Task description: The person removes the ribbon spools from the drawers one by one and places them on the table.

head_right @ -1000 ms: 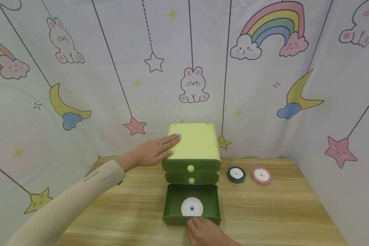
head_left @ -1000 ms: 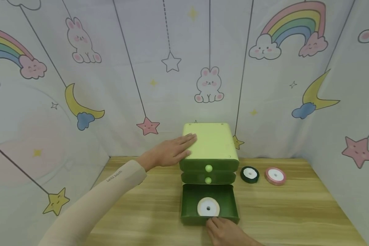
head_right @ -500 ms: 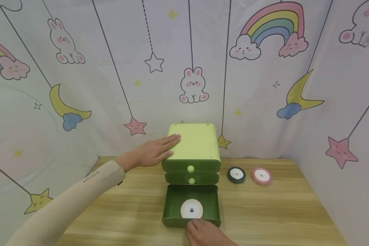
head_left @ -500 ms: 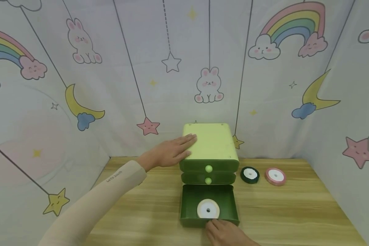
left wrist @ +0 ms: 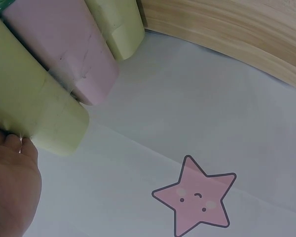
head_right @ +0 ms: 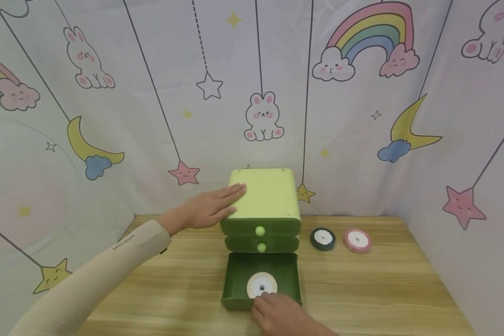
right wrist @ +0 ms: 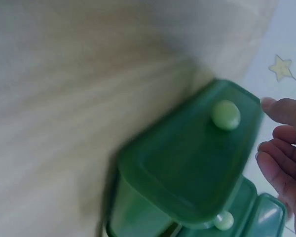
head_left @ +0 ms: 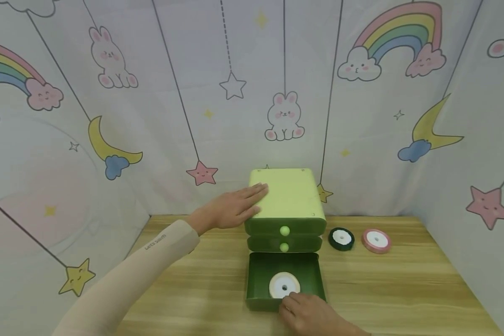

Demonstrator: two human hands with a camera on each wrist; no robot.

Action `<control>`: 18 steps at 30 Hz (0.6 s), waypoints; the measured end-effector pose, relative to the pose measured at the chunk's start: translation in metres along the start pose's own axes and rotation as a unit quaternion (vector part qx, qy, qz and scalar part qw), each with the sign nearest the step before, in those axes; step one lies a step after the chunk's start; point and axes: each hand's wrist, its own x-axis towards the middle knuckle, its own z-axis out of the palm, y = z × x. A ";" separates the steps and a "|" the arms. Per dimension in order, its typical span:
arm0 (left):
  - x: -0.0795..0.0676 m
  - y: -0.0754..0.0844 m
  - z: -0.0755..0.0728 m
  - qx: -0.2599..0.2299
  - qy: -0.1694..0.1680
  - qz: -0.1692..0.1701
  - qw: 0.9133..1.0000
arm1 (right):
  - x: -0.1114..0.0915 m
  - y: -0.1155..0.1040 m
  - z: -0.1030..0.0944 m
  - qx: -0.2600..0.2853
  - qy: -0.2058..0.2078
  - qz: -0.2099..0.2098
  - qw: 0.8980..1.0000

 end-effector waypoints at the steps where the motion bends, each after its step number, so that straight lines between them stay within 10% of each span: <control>1: 0.000 0.000 0.000 0.000 0.000 -0.001 1.000 | 0.002 0.003 -0.002 0.001 0.006 0.004 1.000; 18: -0.002 0.001 -0.001 -0.002 -0.001 -0.004 1.000 | 0.028 0.051 -0.031 0.067 -0.040 0.016 0.997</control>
